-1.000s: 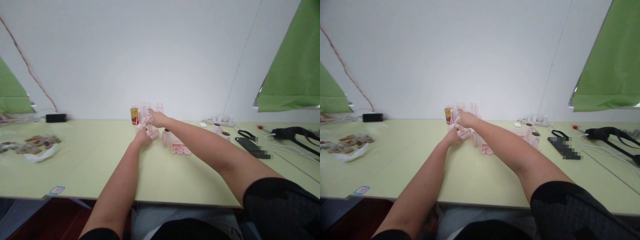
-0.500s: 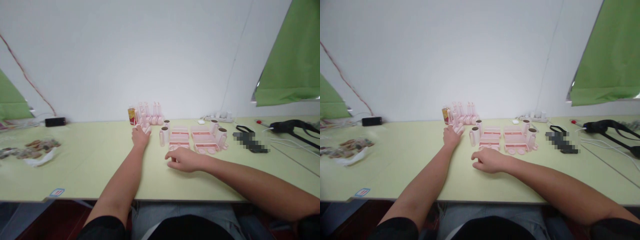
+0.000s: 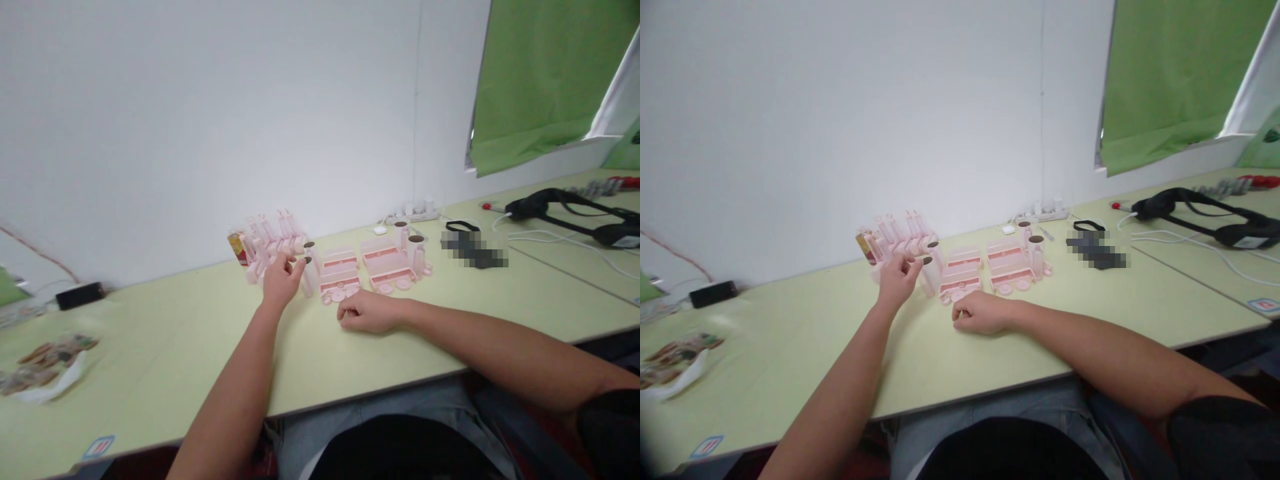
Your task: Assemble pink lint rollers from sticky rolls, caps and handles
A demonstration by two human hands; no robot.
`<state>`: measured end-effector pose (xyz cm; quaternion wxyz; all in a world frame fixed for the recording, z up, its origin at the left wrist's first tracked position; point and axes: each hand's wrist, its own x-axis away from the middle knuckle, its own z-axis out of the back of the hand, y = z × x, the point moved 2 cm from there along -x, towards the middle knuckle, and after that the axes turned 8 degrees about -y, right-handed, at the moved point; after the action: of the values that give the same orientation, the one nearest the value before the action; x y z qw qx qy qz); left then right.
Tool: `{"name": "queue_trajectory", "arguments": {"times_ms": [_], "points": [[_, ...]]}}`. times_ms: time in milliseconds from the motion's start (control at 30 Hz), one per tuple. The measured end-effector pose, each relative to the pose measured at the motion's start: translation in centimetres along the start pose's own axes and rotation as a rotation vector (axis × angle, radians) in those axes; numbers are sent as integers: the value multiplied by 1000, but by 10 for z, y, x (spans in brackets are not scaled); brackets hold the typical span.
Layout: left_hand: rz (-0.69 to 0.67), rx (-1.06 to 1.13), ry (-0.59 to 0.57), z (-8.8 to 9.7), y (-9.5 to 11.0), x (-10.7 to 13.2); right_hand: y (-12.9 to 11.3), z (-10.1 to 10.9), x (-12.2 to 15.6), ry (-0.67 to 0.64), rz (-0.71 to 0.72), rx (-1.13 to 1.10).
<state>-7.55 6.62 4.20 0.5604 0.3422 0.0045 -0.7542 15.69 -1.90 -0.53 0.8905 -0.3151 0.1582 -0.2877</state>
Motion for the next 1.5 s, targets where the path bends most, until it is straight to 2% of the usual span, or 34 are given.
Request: {"name": "queue_trajectory", "arguments": {"times_ms": [133, 233, 467, 567, 767, 967, 1267, 1500], "points": [[55, -45, -95, -2, 1, 0, -1, -1, -1, 91, -62, 60], [60, -51, -114, -1, 2, 2, 6, 1, -3, 191, -135, 91], [-73, -55, 62, 15, 18, 6, 24, 11, -4, 369, -249, 41], [-44, -13, 82, 14, 17, 6, 23, 9, -4, 333, -218, 28], [75, -27, -30, 1, -1, 2, 4, -8, -11, 301, 70, 183], [81, -62, -61, -2, -5, 0, 12, -22, -26, 194, 65, 327], [105, -74, -69, -7, -11, -1, 13, -22, -25, 197, 92, 342], [122, -70, -96, -8, -12, -1, 11, -22, -23, 268, 118, 322]]}}
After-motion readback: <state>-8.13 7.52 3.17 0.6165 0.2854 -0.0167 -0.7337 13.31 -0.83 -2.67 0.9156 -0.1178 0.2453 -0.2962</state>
